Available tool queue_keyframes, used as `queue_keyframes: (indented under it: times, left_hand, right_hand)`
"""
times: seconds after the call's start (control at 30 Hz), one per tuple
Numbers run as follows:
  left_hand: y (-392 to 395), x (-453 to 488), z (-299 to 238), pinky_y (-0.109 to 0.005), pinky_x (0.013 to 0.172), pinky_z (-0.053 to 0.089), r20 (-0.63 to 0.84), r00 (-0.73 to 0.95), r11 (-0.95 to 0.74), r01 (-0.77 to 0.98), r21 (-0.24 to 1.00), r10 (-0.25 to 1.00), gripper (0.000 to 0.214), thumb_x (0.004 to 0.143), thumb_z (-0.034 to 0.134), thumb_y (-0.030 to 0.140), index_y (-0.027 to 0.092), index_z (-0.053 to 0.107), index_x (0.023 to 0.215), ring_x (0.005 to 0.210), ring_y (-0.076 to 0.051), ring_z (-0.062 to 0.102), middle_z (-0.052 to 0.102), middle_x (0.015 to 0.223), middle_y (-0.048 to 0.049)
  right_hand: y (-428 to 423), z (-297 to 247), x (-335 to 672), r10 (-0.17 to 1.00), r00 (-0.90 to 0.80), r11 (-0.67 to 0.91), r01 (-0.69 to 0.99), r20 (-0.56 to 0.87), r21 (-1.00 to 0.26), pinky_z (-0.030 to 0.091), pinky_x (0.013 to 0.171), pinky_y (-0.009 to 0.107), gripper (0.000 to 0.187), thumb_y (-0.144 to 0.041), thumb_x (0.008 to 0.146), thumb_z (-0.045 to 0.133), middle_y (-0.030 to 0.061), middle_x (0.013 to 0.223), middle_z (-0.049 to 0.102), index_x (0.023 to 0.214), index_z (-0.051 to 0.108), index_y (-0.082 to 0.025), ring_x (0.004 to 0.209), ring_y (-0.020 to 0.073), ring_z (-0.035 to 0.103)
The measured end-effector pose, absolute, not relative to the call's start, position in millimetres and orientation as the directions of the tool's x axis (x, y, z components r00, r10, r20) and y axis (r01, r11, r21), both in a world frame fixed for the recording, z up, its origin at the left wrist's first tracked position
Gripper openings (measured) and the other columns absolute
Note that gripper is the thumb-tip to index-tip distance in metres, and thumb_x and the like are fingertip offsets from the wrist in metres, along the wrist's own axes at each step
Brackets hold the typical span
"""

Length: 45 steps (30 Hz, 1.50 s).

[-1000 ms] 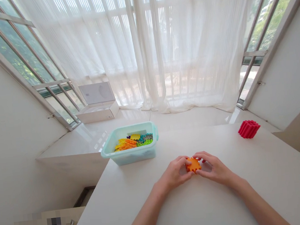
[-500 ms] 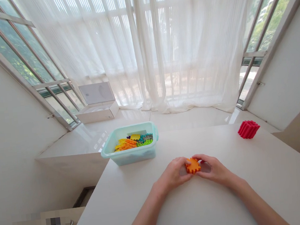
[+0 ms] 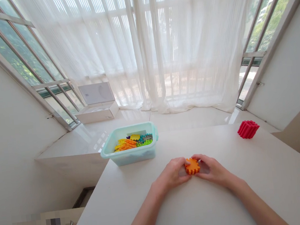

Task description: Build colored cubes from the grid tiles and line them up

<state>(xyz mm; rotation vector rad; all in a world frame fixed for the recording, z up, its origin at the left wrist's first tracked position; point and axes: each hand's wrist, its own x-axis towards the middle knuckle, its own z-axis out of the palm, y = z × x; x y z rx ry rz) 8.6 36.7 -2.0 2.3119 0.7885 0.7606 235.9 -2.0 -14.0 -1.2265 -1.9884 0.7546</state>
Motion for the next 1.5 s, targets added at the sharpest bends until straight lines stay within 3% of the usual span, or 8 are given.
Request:
queue_keyframes:
  times: [0.17, 0.4, 0.57, 0.93, 1.2, 1.5]
  left_hand:
    - [38.2, 7.1, -1.0, -0.034, 0.097, 0.046, 0.280, 0.685, -0.656, 0.378, 0.653, 0.673, 0.034, 0.075, 0.073, 0.024, 0.022, 0.059, 0.106, 0.102, -0.022, 0.063, 0.069, 0.111, -0.0058]
    - [39.2, 7.6, -2.9, -0.032, 0.091, 0.048, 0.278, 0.663, -0.635, 0.385, 0.670, 0.695, 0.037, 0.072, 0.072, 0.018, 0.022, 0.059, 0.106, 0.099, -0.021, 0.063, 0.069, 0.108, -0.0045]
    - [38.1, 7.8, -4.7, -0.033, 0.094, 0.046, 0.285, 0.653, -0.626, 0.376, 0.683, 0.702, 0.036, 0.075, 0.072, 0.021, 0.023, 0.058, 0.107, 0.102, -0.020, 0.062, 0.068, 0.110, -0.0046]
    - [39.2, 12.5, -6.1, -0.034, 0.094, 0.045, 0.312, 0.661, -0.682, 0.421, 0.598, 0.682, 0.031, 0.077, 0.070, 0.023, 0.022, 0.059, 0.107, 0.103, -0.022, 0.064, 0.070, 0.111, -0.0052]
    - [38.9, 15.1, -6.8, -0.035, 0.096, 0.045, 0.351, 0.674, -0.726, 0.416, 0.547, 0.650, 0.030, 0.079, 0.070, 0.026, 0.022, 0.058, 0.106, 0.107, -0.022, 0.064, 0.069, 0.112, -0.0061]
    - [37.5, 17.7, -7.5, -0.034, 0.093, 0.047, 0.360, 0.659, -0.721, 0.424, 0.547, 0.661, 0.030, 0.077, 0.069, 0.024, 0.023, 0.055, 0.104, 0.103, -0.021, 0.065, 0.070, 0.108, -0.0048]
  right_hand:
    - [-1.6, -15.5, 234.9, 0.911, -0.324, 0.400, 0.555, 0.254, -0.730, 0.052, 0.090, 0.040, 0.052, -0.022, 0.077, 0.070, 0.0075, 0.115, 0.065, 0.125, 0.051, -0.027, 0.103, 0.0243, 0.063]
    - [0.0, -21.0, 233.8, 0.912, -0.302, 0.406, 0.560, 0.279, -0.722, 0.052, 0.089, 0.037, 0.054, -0.020, 0.073, 0.069, 0.0063, 0.114, 0.063, 0.123, 0.050, -0.027, 0.103, 0.0232, 0.062]
    - [-0.4, -22.1, 233.1, 0.909, -0.292, 0.416, 0.584, 0.297, -0.697, 0.051, 0.090, 0.038, 0.055, -0.020, 0.073, 0.069, 0.0069, 0.115, 0.062, 0.124, 0.049, -0.027, 0.104, 0.0241, 0.062]
    - [4.2, -26.0, 235.7, 0.914, -0.283, 0.406, 0.598, 0.292, -0.691, 0.052, 0.086, 0.037, 0.056, -0.017, 0.071, 0.066, 0.0060, 0.112, 0.064, 0.123, 0.050, -0.026, 0.100, 0.0235, 0.063]
    - [4.4, -24.6, 240.4, 0.906, -0.308, 0.419, 0.569, 0.289, -0.708, 0.051, 0.093, 0.040, 0.055, -0.022, 0.076, 0.068, 0.0075, 0.119, 0.063, 0.127, 0.047, -0.027, 0.107, 0.0248, 0.062]
    - [1.4, -16.9, 238.4, 0.914, -0.307, 0.399, 0.565, 0.265, -0.722, 0.051, 0.091, 0.039, 0.050, -0.021, 0.079, 0.065, 0.0062, 0.117, 0.063, 0.125, 0.047, -0.027, 0.103, 0.0233, 0.063]
